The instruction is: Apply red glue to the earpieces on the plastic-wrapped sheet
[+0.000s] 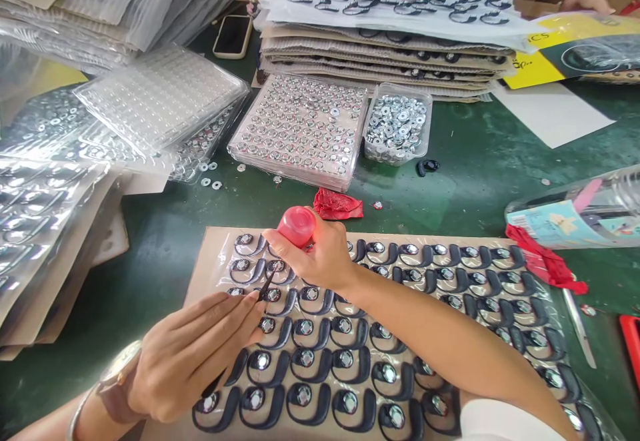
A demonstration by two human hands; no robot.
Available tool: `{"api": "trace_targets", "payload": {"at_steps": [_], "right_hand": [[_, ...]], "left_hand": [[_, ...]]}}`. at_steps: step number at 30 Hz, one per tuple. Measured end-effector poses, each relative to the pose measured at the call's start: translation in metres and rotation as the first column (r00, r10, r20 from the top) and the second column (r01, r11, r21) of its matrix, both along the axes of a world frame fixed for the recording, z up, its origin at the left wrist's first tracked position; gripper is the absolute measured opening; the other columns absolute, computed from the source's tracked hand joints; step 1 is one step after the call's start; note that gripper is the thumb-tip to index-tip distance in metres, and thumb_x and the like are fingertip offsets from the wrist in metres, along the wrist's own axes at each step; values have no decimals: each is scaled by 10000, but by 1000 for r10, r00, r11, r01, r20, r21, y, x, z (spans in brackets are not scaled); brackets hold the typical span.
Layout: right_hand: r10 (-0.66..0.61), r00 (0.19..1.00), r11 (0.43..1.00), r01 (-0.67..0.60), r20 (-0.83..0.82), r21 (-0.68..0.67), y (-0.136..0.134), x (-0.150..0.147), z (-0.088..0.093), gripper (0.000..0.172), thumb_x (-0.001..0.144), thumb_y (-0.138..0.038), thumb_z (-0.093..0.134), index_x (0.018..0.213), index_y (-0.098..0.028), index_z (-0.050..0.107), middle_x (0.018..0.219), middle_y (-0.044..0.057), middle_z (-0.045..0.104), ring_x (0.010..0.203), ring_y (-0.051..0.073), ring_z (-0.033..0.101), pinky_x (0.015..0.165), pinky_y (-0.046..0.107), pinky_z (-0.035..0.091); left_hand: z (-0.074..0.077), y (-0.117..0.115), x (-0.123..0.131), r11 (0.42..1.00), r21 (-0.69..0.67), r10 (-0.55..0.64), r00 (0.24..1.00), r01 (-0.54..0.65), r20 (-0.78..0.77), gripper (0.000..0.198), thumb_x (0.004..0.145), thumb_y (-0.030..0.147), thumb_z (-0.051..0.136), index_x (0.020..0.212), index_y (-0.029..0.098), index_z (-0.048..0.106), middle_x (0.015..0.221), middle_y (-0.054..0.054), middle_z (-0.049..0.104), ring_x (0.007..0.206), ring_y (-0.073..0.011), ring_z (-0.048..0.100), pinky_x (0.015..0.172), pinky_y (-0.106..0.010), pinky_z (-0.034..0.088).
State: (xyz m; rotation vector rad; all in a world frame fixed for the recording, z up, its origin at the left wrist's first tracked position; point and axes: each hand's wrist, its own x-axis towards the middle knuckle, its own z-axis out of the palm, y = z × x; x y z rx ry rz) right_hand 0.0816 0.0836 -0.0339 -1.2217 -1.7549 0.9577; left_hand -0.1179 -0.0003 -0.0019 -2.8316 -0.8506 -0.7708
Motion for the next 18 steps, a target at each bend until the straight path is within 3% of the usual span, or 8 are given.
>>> {"api": "trace_targets", "payload": {"at_steps": [5, 10, 18], "right_hand": [[-10, 1000, 1000, 10, -5, 13, -1, 1, 3, 290, 848, -450, 603, 706, -200, 569, 575, 0, 611, 523, 120, 528, 571, 273, 452], [21, 998, 1000, -22, -51, -8, -2, 2, 5, 272, 874, -424, 579, 726, -196, 580, 599, 11, 626, 555, 128, 553, 596, 279, 465], [38, 997, 999, -40, -60, -24, -3, 2, 5, 276, 858, -425, 599, 705, -196, 578, 592, 10, 639, 541, 129, 570, 585, 270, 472]], "left_hand": [[-2, 2, -5, 992, -122, 10, 998, -3, 54, 219, 823, 108, 631, 1032, 52, 668, 998, -117, 717, 933, -235, 684, 852, -375, 571], [3, 11, -6, 973, -232, 42, 987, -4, 158, 215, 805, 66, 615, 1015, 66, 663, 924, -95, 715, 822, -184, 677, 778, -330, 564], [2, 21, -11, 941, -338, 87, 964, 3, 252, 260, 791, 27, 570, 1027, 106, 646, 923, -73, 715, 814, -157, 671, 747, -293, 553]]}}
